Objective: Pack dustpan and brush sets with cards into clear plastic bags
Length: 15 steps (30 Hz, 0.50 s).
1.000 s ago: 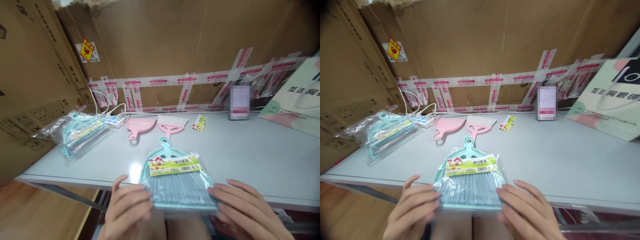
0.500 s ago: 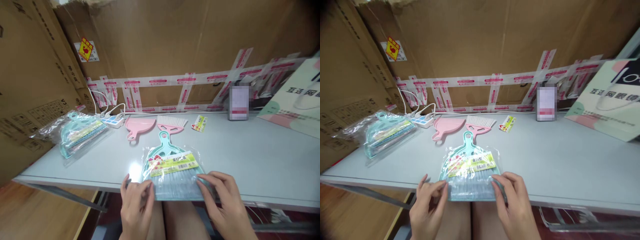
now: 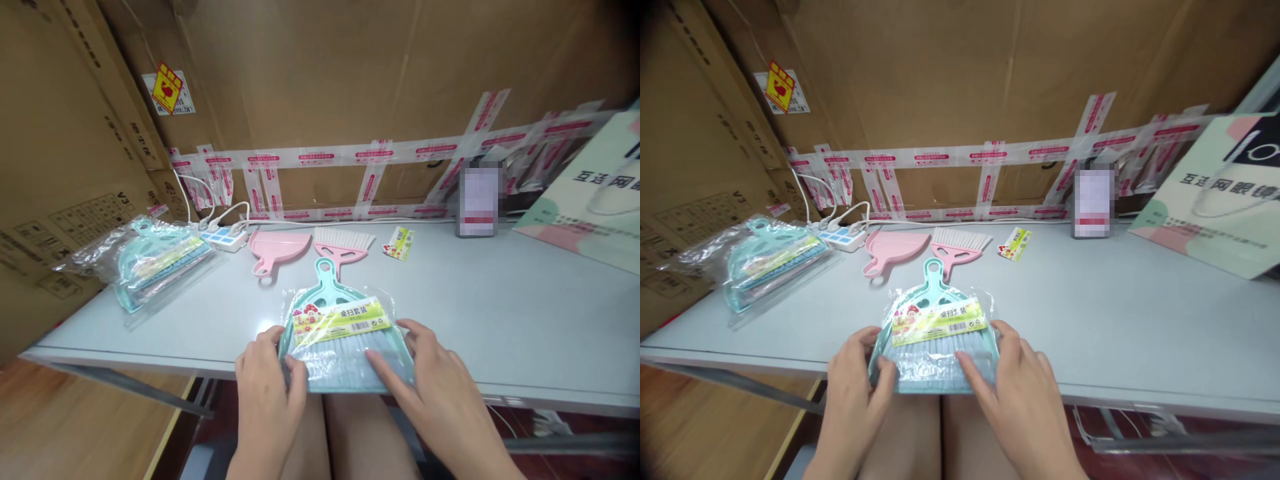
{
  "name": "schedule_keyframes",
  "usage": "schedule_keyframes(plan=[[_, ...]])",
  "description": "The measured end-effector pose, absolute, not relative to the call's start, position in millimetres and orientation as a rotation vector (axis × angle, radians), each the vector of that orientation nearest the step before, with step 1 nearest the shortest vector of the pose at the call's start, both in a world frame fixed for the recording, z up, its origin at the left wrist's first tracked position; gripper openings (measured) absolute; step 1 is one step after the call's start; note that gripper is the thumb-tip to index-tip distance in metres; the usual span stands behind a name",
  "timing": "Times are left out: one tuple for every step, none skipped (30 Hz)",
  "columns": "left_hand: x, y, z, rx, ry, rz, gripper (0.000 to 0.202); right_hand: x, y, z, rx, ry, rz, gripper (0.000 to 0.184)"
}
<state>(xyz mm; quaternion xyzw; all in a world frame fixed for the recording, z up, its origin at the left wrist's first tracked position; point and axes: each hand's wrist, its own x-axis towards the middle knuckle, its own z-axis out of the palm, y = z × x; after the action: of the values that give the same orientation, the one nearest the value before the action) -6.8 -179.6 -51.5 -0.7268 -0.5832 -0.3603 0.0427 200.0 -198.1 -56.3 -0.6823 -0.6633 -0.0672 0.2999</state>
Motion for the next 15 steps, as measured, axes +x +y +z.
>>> schedule_keyframes(plan=[[-6.8,-178.1,-50.8,-2.216,-1.807,-1.126,0.027,199.1,-196.8,-56.3,-1.822,-1.752,-0.169,0.056],[-6.4,-177.1,-50.3,-2.218,-1.818,-1.151,0.028,198.4,-195.8,-56.6,-1.826,-1.743,-0.157,0.059],[-5.9,-176.6,-50.1,-2.226,-1.818,-1.180,0.028,197.9,-195.2,-57.2,-1.823,-1.727,-0.141,0.057],[-5.4,-176.6,-50.4,-2.233,-1.808,-1.215,0.029,197.7,-195.0,-58.2,-1.812,-1.705,-0.120,0.054],[-4.9,-177.2,-51.1,-2.230,-1.798,-1.258,0.029,197.5,-195.3,-59.5,-1.796,-1.675,-0.099,0.050],[-4.2,-178.2,-52.1,-2.210,-1.796,-1.315,0.029,197.3,-196.1,-61.0,-1.783,-1.627,-0.081,0.048],[-3.3,-179.5,-53.1,-2.175,-1.801,-1.386,0.028,197.0,-197.3,-62.4,-1.772,-1.566,-0.064,0.047],[-2.1,-181.0,-54.0,-2.135,-1.806,-1.467,0.027,196.3,-198.7,-63.3,-1.767,-1.497,-0.035,0.048],[-0.4,-182.4,-54.5,-2.103,-1.799,-1.550,0.025,195.3,-200.1,-63.5,-1.768,-1.424,0.011,0.052],[1.8,-183.6,-54.5,-2.083,-1.777,-1.631,0.024,194.1,-201.2,-62.6,-1.764,-1.353,0.076,0.057],[4.7,-184.5,-53.9,-2.075,-1.740,-1.705,0.024,193.0,-201.7,-60.6,-1.747,-1.291,0.150,0.062],[8.2,-185.1,-52.9,-2.077,-1.690,-1.768,0.024,192.4,-201.7,-57.4,-1.720,-1.240,0.224,0.066],[12.4,-185.4,-51.4,-2.090,-1.632,-1.813,0.025,193.1,-201.1,-53.1,-1.685,-1.203,0.290,0.067],[16.9,-185.5,-49.6,-2.114,-1.580,-1.846,0.025,195.7,-200.0,-48.3,-1.654,-1.172,0.347,0.066],[21.4,-185.4,-47.6,-2.153,-1.545,-1.865,0.026,201.2,-198.6,-43.4,-1.635,-1.142,0.388,0.064]])
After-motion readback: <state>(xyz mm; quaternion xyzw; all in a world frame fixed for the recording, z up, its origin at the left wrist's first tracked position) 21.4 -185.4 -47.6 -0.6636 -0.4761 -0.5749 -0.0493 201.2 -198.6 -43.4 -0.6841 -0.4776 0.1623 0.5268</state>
